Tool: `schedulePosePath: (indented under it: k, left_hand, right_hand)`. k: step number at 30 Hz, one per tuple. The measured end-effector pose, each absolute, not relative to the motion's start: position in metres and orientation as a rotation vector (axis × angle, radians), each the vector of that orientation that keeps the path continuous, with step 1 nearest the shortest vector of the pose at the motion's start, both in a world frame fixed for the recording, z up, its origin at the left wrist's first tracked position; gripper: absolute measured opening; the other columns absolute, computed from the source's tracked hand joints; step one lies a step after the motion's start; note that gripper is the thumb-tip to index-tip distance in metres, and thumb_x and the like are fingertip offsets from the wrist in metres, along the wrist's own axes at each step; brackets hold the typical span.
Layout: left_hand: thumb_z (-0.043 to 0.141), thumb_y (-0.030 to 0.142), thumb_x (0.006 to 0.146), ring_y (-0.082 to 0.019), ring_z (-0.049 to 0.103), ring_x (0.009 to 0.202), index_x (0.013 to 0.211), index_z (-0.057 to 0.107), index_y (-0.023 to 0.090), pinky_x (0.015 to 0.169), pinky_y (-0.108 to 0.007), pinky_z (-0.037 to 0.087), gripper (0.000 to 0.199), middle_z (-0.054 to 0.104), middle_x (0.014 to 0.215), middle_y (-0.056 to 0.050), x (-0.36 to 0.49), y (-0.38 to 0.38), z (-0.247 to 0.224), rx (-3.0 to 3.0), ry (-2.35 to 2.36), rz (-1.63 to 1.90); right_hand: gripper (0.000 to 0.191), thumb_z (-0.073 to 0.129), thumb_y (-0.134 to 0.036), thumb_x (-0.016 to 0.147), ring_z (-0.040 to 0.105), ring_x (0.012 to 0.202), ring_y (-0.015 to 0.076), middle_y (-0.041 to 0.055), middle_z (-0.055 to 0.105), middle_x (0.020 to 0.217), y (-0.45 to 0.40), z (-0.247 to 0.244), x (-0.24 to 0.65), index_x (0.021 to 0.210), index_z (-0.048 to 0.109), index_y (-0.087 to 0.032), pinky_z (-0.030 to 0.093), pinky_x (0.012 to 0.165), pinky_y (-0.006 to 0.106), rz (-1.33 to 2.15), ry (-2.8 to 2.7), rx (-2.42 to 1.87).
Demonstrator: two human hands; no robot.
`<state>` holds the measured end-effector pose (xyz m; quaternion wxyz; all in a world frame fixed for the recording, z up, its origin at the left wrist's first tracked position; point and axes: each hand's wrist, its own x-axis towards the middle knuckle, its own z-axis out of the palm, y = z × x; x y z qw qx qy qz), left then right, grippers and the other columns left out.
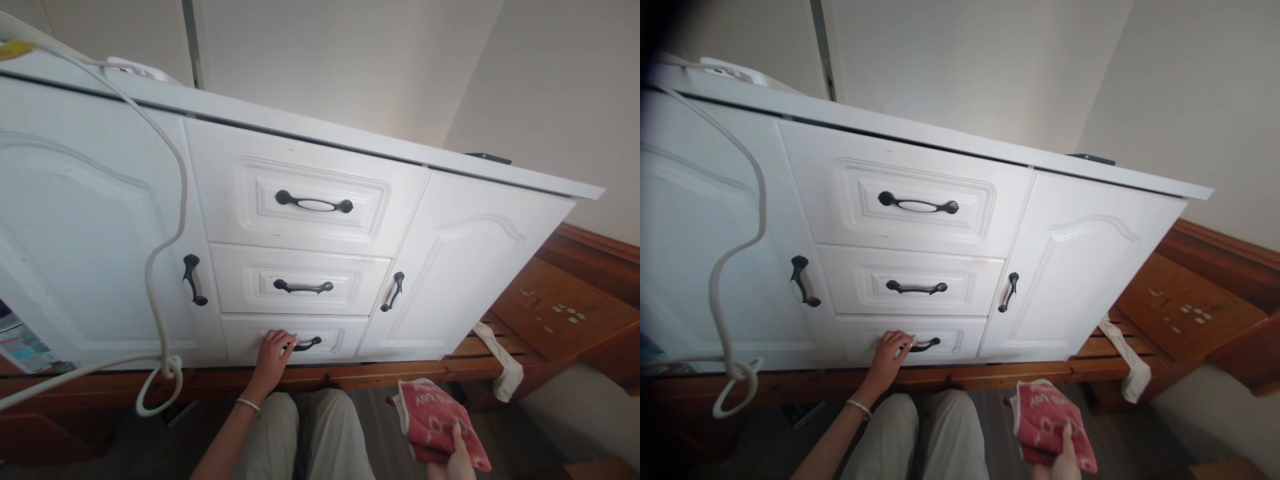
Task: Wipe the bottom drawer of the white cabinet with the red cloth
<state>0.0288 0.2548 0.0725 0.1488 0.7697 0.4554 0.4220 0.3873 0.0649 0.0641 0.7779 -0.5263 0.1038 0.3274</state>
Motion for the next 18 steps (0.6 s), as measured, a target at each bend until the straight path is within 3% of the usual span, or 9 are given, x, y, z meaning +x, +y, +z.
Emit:
schedulePosePath:
  k: [6, 11, 14, 18]
  left_hand:
    - [0.05, 0.039, 0.099, -0.024, 0.055, 0.095, 0.084, 0.068, 0.021, 0.086, -0.04, 0.04, 0.03, 0.07, 0.093, -0.004, 0.025, 0.26, 0.078, 2.132, 1.234, 1.216]
    - [0.046, 0.043, 0.099, -0.022, 0.059, 0.107, 0.096, 0.066, 0.02, 0.098, -0.036, 0.043, 0.03, 0.066, 0.108, -0.007, -0.001, 0.235, 0.068, 1.886, 1.247, 1.369]
    - [0.051, 0.049, 0.094, -0.024, 0.062, 0.1, 0.093, 0.067, 0.023, 0.095, -0.038, 0.046, 0.031, 0.067, 0.101, -0.005, -0.038, 0.202, 0.025, 1.683, 1.393, 1.348]
    - [0.049, 0.062, 0.081, -0.03, 0.068, 0.095, 0.079, 0.071, 0.029, 0.094, -0.047, 0.05, 0.04, 0.072, 0.091, -0.004, -0.098, 0.141, -0.062, 1.536, 1.607, 0.985]
  right_hand:
    - [0.046, 0.08, -0.05, 0.06, 0.066, 0.074, 0.027, 0.0033, 0.07, 0.086, 0.069, 0.065, 0.381, 0.094, 0.063, -0.024, 0.057, 0.066, 0.052, 0.642, 0.165, -1.143]
    - [0.048, 0.079, -0.053, 0.063, 0.065, 0.074, 0.0221, 0.0039, 0.069, 0.095, 0.091, 0.078, 0.366, 0.097, 0.063, -0.022, 0.056, 0.06, 0.042, 0.465, 0.185, -1.187]
    - [0.054, 0.077, -0.055, 0.066, 0.066, 0.079, 0.0206, 0.0061, 0.07, 0.103, 0.117, 0.091, 0.352, 0.105, 0.065, -0.02, 0.057, 0.065, 0.039, 0.346, 0.124, -1.167]
    - [0.061, 0.07, -0.06, 0.072, 0.066, 0.092, 0.0225, 0.0091, 0.069, 0.111, 0.167, 0.101, 0.325, 0.115, 0.065, -0.017, 0.056, 0.085, 0.042, 0.266, -0.016, -1.179]
